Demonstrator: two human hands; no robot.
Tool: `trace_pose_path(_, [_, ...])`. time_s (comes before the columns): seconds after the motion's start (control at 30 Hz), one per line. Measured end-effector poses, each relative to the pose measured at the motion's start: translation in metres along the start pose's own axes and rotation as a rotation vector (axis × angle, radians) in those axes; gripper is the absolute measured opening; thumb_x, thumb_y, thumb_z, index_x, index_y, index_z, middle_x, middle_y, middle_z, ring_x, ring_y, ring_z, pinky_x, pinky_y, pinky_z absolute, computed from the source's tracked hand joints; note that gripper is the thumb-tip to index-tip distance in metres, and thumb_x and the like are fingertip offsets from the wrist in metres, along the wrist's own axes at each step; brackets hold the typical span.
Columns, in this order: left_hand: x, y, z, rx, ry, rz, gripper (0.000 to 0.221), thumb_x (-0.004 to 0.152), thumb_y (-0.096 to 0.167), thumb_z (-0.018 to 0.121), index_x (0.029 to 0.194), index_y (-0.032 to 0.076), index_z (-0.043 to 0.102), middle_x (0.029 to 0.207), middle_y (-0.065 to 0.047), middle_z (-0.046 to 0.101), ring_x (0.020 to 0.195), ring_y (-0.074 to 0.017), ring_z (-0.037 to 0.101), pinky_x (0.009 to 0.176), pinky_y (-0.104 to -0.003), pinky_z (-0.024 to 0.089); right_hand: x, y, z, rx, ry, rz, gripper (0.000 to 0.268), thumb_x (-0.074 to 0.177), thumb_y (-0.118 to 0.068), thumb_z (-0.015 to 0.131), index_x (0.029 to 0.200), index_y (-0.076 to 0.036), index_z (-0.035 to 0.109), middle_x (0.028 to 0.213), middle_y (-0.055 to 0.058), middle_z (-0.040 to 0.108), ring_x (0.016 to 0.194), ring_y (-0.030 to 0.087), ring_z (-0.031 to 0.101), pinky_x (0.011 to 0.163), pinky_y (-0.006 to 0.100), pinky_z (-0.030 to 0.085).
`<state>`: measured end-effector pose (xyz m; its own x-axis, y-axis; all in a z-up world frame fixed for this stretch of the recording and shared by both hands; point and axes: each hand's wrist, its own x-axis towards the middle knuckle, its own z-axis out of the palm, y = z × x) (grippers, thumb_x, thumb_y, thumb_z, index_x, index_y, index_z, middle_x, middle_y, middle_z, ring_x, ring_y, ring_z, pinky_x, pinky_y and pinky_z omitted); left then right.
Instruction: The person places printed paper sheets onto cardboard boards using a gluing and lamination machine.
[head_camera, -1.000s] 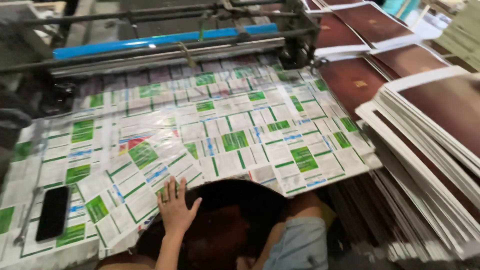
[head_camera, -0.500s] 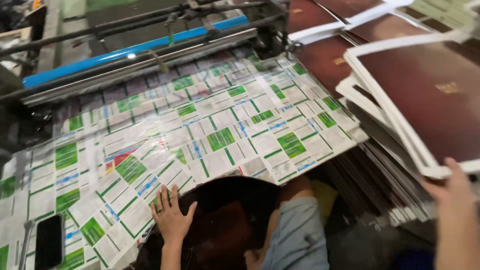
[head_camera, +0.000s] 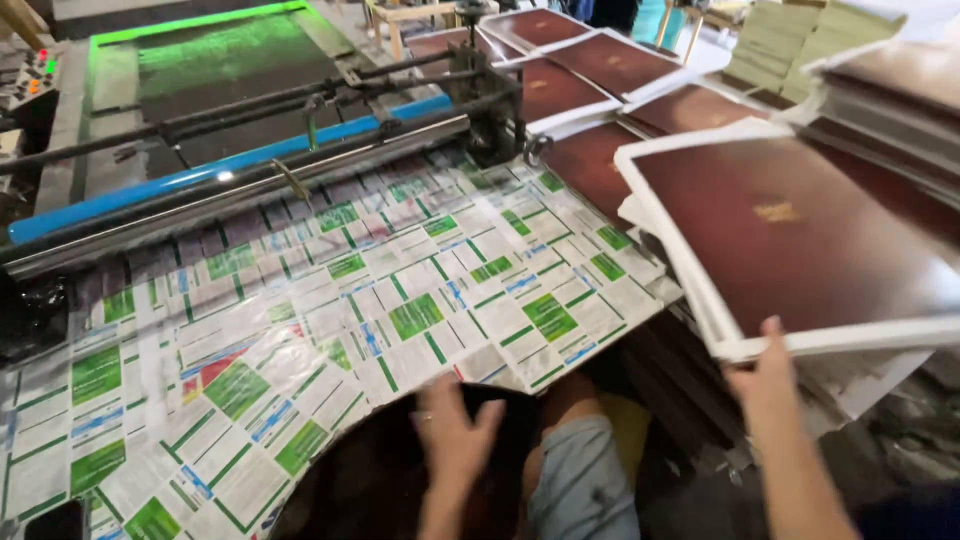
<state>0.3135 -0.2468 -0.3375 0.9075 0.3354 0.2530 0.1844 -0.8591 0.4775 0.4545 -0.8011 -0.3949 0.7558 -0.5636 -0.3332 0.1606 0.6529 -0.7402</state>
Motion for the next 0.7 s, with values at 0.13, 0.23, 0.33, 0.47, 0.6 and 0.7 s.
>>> trace_pose_path(0.13, [0.004, 0.101, 0.104, -1.176, -0.482, 0.217, 0.07, 0.098, 0.045, 0.065, 0.151, 0.002, 0.048, 0.154, -0.014, 0.053, 0.145, -0.0308, 0.047, 0.119, -0.038, 0.033, -0.089, 0.07, 0.039, 0.195, 0.04, 0.194, 0.051, 0.099, -0.049, 0.069, 0.136, -0.017, 0.055, 0.123, 0.004, 0.066, 0.109, 0.026, 0.066, 0.088, 0.052, 0.06])
trace_pose_path(0.23, [0.013, 0.158, 0.055, -1.328, -0.903, -0.171, 0.07, 0.099, 0.055, 0.053, 0.15, 0.008, 0.05, 0.143, -0.011, 0.06, 0.132, -0.0274, 0.053, 0.11, -0.041, 0.038, -0.169, 0.103, 0.05, 0.234, 0.023, 0.292, 0.049, 0.097, -0.048, 0.066, 0.134, -0.016, 0.059, 0.123, 0.004, 0.069, 0.108, 0.025, 0.067, 0.09, 0.049, 0.059])
trace_pose_path(0.33, [0.015, 0.172, 0.064, -1.298, -1.104, -0.459, 0.067, 0.099, 0.056, 0.057, 0.146, 0.007, 0.056, 0.119, -0.013, 0.067, 0.102, -0.0278, 0.061, 0.086, -0.045, 0.045, -0.241, 0.124, 0.051, 0.247, 0.054, 0.38, 0.051, 0.096, -0.047, 0.066, 0.134, -0.013, 0.059, 0.124, 0.006, 0.069, 0.11, 0.026, 0.066, 0.095, 0.047, 0.056])
trace_pose_path(0.47, [0.005, 0.15, 0.07, -1.631, -1.059, -0.52, 0.052, 0.092, 0.026, 0.072, 0.134, -0.002, 0.061, 0.111, -0.012, 0.077, 0.094, -0.025, 0.077, 0.085, -0.039, 0.063, -0.303, 0.162, 0.04, 0.161, 0.048, 0.443, 0.052, 0.094, -0.047, 0.065, 0.136, -0.017, 0.059, 0.124, 0.004, 0.068, 0.113, 0.024, 0.062, 0.1, 0.046, 0.05])
trace_pose_path(0.6, [-0.009, 0.106, 0.042, -1.523, -0.894, -0.476, 0.045, 0.088, 0.023, 0.073, 0.126, 0.0, 0.066, 0.106, -0.01, 0.079, 0.09, -0.0219, 0.077, 0.082, -0.037, 0.063, -0.358, 0.186, 0.044, 0.177, -0.009, 0.473, 0.052, 0.092, -0.047, 0.066, 0.136, -0.019, 0.06, 0.125, 0.002, 0.069, 0.111, 0.022, 0.064, 0.097, 0.044, 0.051])
trace_pose_path(0.7, [-0.02, 0.063, 0.039, -1.404, -0.84, -0.443, 0.039, 0.091, 0.026, 0.075, 0.116, -0.004, 0.071, 0.1, -0.01, 0.079, 0.086, -0.0199, 0.075, 0.079, -0.035, 0.061, -0.382, 0.208, 0.041, 0.214, -0.011, 0.475, 0.052, 0.089, -0.044, 0.066, 0.135, -0.02, 0.06, 0.124, 0.005, 0.07, 0.109, 0.026, 0.067, 0.094, 0.048, 0.054])
